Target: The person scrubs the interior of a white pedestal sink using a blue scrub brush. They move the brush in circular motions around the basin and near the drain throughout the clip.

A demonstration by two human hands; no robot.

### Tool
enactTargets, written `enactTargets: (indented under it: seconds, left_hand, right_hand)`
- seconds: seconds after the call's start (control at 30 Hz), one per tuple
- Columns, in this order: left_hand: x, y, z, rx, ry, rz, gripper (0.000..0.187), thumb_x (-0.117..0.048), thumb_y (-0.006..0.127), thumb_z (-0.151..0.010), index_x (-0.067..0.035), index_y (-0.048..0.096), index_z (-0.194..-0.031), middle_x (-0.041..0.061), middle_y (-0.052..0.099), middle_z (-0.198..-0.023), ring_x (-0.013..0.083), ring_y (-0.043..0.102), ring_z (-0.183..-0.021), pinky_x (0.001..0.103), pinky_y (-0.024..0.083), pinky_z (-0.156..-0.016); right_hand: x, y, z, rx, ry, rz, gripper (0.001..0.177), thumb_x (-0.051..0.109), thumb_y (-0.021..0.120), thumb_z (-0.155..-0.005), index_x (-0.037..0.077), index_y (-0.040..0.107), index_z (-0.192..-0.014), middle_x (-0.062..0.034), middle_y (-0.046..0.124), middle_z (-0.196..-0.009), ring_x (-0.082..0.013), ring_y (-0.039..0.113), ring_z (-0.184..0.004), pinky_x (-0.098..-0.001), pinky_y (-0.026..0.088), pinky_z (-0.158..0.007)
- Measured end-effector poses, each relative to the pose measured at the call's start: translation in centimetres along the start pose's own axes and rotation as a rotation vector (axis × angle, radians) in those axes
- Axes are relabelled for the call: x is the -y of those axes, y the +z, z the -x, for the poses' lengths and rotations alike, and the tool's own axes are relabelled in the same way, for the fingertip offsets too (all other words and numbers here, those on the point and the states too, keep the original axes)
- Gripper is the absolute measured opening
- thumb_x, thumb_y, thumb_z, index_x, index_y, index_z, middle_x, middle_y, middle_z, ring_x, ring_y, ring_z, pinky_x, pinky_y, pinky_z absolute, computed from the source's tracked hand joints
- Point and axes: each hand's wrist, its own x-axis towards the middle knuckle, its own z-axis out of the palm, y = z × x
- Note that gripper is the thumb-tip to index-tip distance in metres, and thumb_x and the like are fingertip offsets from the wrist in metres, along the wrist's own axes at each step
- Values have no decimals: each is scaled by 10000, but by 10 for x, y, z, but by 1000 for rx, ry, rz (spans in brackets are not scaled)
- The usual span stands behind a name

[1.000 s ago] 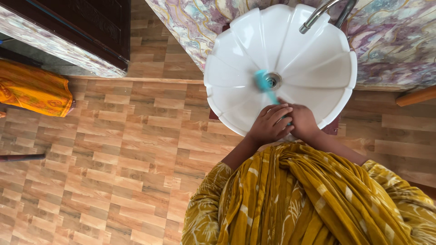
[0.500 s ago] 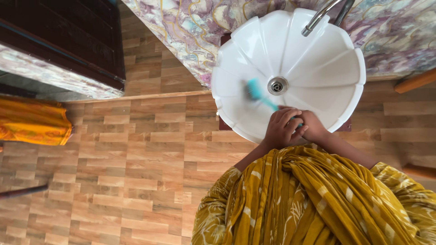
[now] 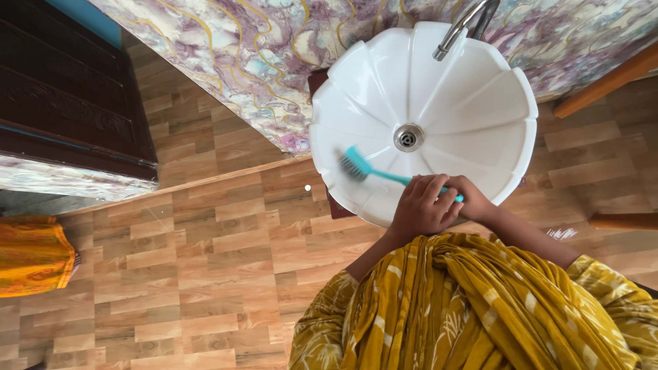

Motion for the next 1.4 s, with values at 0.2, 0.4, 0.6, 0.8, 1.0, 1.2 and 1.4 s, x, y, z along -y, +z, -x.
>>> enactTargets:
  seconds: [0.2,0.4,0.6,0.8,1.0,1.2,1.4]
  left_hand:
    - [9,13,21,91,11,-57,210,-273,654,-963,-66,664,-996,143,600,-1273,288,642,-1118,456,546,-956]
    - [16,30,24,-17,192,-226,263,-354,694,-942,-106,660,-1025,113,590,-1268,263,637,-1074,484,513,-924]
    - [-15,61,4,71,-19,-196,349,-441,705,-968,-121,646,-1095,100,576,-1376,237,615,-1185,507,469,-1046]
    - [-45,101,-13,10,-105,-259,311,-439,696,-975,-163,627,-1100,13,575,-1367,199,592,-1237,566,404,-1148]
    - [-60,125,-23,2,-315,-285,326,-437,670,-940,-148,658,-1090,37,556,-1389,224,573,-1275,636,303,-1184]
    - [-88,150,-36,-95,-281,-383,309,-448,695,-927,-169,662,-1055,-2,545,-1376,193,541,-1283,696,269,-1187]
    - [-88,163,-29,62,-566,-445,395,-424,708,-840,-159,643,-1125,32,500,-1472,231,512,-1364,763,226,-1147]
  right_hand:
    - [35,5,-5,-87,84,551,589,213,682,-794,185,655,-1381,-92,772,-1050,-310,719,-979,-450,542,-925]
    - [38,-22,-2,15,-90,432,590,190,701,-740,174,658,-1328,-84,768,-1161,-255,738,-1014,-500,524,-946]
    - [-17,-60,0,84,-111,513,666,155,689,-686,154,662,-1352,-134,756,-1083,-320,717,-972,-476,547,-843]
    - [-84,-99,-6,401,-51,206,364,140,721,-701,55,721,-1054,-161,768,-958,-354,723,-904,-452,567,-787]
    - [-90,-117,-11,249,-344,670,488,200,748,-716,121,680,-1192,-117,763,-1057,-300,713,-1020,-499,515,-952]
    - [-126,-137,4,504,-35,-139,565,213,772,-731,95,600,-1256,-157,715,-1168,-263,699,-1080,-464,561,-894]
    - [-59,-132,-19,302,-392,717,614,145,721,-772,208,614,-1373,-60,761,-1194,-216,709,-1063,-553,413,-1090]
